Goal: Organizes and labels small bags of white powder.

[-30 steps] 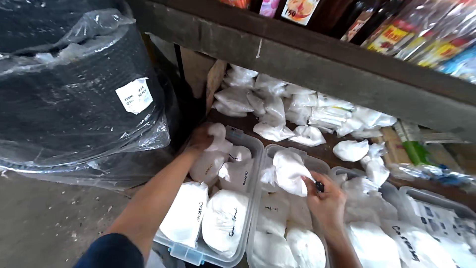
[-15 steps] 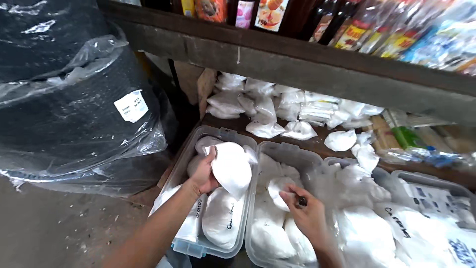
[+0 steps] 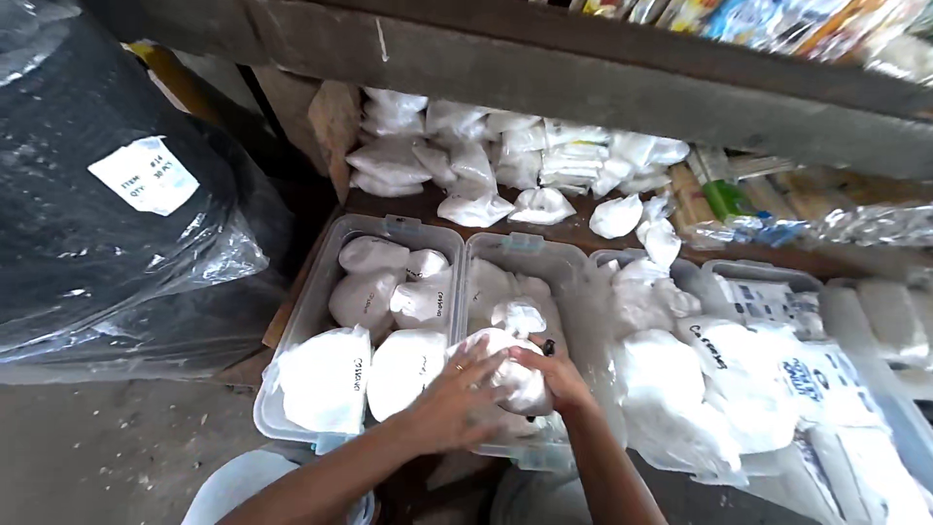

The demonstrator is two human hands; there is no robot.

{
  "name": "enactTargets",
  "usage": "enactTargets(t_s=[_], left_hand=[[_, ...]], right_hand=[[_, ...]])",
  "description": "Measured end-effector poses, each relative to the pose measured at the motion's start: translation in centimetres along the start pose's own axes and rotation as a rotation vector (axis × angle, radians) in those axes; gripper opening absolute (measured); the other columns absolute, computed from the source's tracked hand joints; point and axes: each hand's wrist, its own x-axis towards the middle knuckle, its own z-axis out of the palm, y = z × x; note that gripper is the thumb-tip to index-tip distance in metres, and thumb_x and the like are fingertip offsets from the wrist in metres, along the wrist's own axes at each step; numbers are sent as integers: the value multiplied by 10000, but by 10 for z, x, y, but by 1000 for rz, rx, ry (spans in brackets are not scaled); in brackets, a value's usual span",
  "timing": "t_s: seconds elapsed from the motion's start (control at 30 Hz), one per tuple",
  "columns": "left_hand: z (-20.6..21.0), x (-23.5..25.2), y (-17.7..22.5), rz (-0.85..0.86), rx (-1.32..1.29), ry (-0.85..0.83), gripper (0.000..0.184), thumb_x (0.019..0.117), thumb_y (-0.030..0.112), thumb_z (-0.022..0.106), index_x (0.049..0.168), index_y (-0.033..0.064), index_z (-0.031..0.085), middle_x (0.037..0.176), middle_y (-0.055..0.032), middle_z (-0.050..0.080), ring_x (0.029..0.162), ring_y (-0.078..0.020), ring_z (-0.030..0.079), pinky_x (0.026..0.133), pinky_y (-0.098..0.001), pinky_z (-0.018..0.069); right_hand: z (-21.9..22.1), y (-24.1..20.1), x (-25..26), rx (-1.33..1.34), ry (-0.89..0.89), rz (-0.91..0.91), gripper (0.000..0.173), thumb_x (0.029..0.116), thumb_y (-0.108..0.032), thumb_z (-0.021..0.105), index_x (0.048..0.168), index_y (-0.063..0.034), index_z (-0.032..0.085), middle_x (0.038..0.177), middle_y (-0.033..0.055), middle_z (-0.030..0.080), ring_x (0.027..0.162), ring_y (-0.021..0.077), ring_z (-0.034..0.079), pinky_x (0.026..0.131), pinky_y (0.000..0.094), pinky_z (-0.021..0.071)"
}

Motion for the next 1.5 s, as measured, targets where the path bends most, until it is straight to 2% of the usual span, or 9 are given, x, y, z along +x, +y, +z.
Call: enactTargets(t_s=[0.17, 0.27, 0.43, 0.53, 0.67, 0.8, 1.17, 1.4, 1.5], left_hand=[[-104, 16, -82, -660, 152, -93, 361, 1033, 186, 574, 1276, -66, 663, 1391, -278, 597, 1363, -421, 524, 1169, -532, 384], [-140, 21, -150, -880, 202, -147, 439, 1030, 244, 624, 1348, -57, 601, 1395, -278, 578, 1358, -417, 517, 1156, -558, 383], [-130, 19, -211, -819, 332, -196, 801, 775, 412, 887, 1433, 87, 565, 1471, -231, 491, 1397, -437, 424, 1130, -595, 393], [-124, 19, -216, -831, 410, -254, 834, 786, 549, 836, 1469, 179, 532, 1504, -228, 443, 1402, -470, 394, 1039, -664, 440], [-127, 11, -213, -720, 336, -252, 668, 922, 522, 710, 1422, 99, 579, 1431, -218, 530, 1376, -447, 440, 1079, -642, 405], [-133, 3, -208, -702, 291, -235, 611, 1000, 470, 626, 1447, 60, 556, 1454, -211, 558, 1419, -382, 459, 1172, -579, 340], [-143, 39, -185, -961, 372, -403, 437, 1072, 304, 534, 1410, 29, 569, 1416, -253, 575, 1372, -433, 504, 1144, -611, 372], [-112, 68, -219, -587, 329, -375, 296, 1039, 68, 505, 1252, -93, 632, 1379, -282, 573, 1349, -441, 503, 1153, -537, 382], [-89, 64, -227, -517, 279, -365, 344, 1018, 208, 606, 1236, -51, 662, 1395, -244, 581, 1344, -422, 518, 1140, -538, 395]], right_hand=[[-40, -9, 3, -535, -23, 67, 229, 909, -117, 709, 1106, -2, 689, 932, 54, 719, 835, 112, 685, 798, 329, 588], [-49, -4, 15, -1080, -42, 57, 313, 948, -202, 742, 1184, 3, 730, 1109, 216, 728, 1046, 355, 689, 957, 568, 512], [-27, -19, 16, -1295, 123, -18, 245, 959, -242, 735, 1097, -44, 772, 1043, 226, 736, 1008, 428, 689, 907, 653, 501], [7, -37, 28, -1228, 125, -221, 230, 992, -180, 666, 1133, -19, 751, 1037, 218, 736, 957, 397, 709, 872, 621, 534], [79, -46, 79, -1186, -161, -408, 264, 1005, -146, 618, 1191, 7, 726, 1144, 214, 717, 1040, 333, 704, 954, 496, 552], [147, -33, 145, -1441, -480, -250, 342, 1031, -147, 552, 1348, -61, 649, 1433, 163, 594, 1380, 349, 504, 1129, 546, 407], [191, -22, 182, -1717, -462, 61, 585, 1020, -468, 592, 1312, 38, 616, 1395, 261, 579, 1309, 421, 555, 1051, 617, 441], [184, -17, 185, -1726, -412, 99, 618, 1007, -544, 573, 1327, -21, 645, 1447, 232, 560, 1358, 418, 516, 1091, 612, 420], [182, -14, 184, -1732, -381, 153, 447, 1064, -302, 515, 1402, -19, 590, 1554, 227, 440, 1427, 436, 416, 1123, 621, 376]])
